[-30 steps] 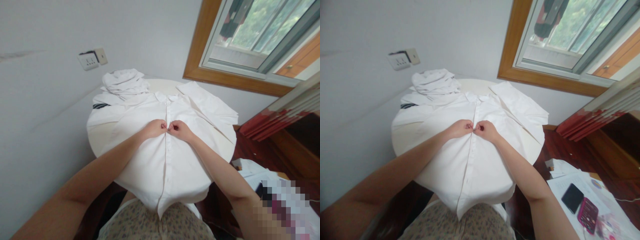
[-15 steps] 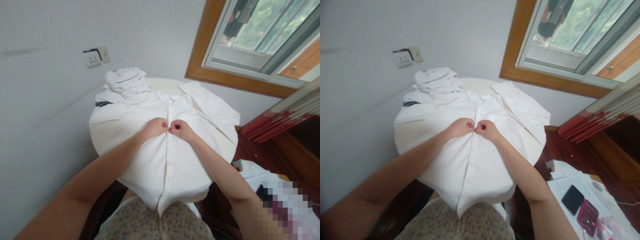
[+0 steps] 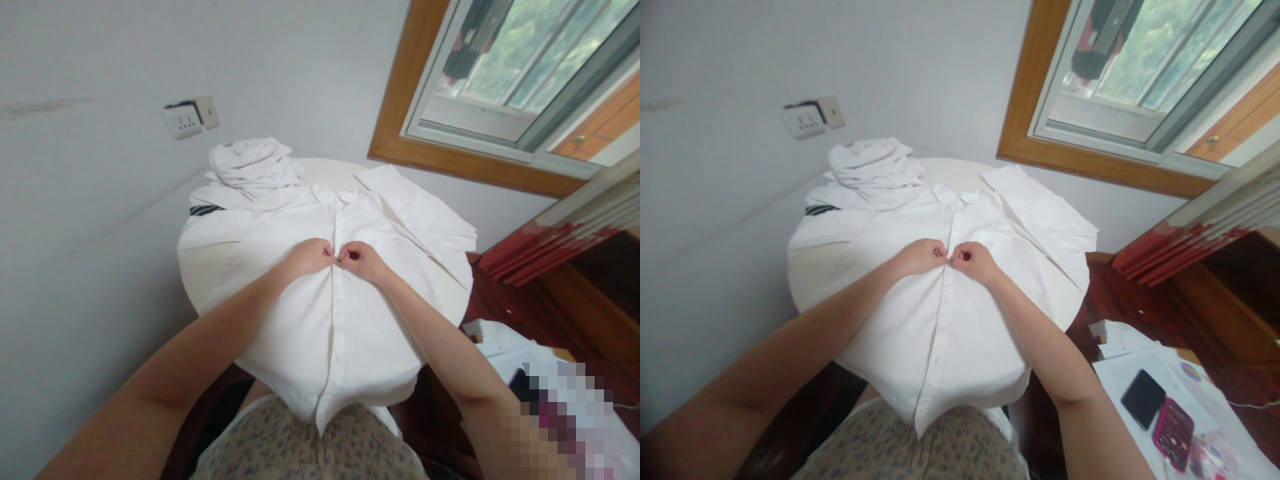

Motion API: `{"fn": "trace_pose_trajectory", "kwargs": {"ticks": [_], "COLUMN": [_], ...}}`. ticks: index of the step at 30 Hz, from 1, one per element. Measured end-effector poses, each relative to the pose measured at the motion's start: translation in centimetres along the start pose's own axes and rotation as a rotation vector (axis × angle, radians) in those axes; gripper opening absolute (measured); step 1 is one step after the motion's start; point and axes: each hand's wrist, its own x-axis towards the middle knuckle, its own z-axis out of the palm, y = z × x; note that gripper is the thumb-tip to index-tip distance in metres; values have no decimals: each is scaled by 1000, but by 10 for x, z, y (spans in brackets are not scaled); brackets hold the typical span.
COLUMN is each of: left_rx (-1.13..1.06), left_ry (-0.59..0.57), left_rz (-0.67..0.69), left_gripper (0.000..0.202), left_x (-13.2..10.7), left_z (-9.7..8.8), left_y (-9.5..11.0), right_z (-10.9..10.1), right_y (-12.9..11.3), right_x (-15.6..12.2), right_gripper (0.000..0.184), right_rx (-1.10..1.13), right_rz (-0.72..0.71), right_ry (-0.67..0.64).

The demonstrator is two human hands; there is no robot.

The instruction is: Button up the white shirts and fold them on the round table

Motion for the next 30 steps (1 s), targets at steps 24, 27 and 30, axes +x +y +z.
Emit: {"fn": "trace_pose_trajectory", "kwargs": {"ticks": [24, 27, 30], "left_rx": [-79, -78, -42], "left_ry": [20, -16, -11], "left_rz": [140, 174, 162], "left_gripper": [21, 21, 19], "left_x": [10, 9, 8], "left_z": [6, 4, 2], "left_y": [-13, -13, -9], "right_z": [-1, -1, -1], "right_y": [2, 1, -5], "right_x": [0, -1, -2], "right_gripper": [19, 17, 14], "right_rx": [-7, -28, -115], "right_rz": [33, 31, 7], "right_ry": [-38, -33, -6]}}
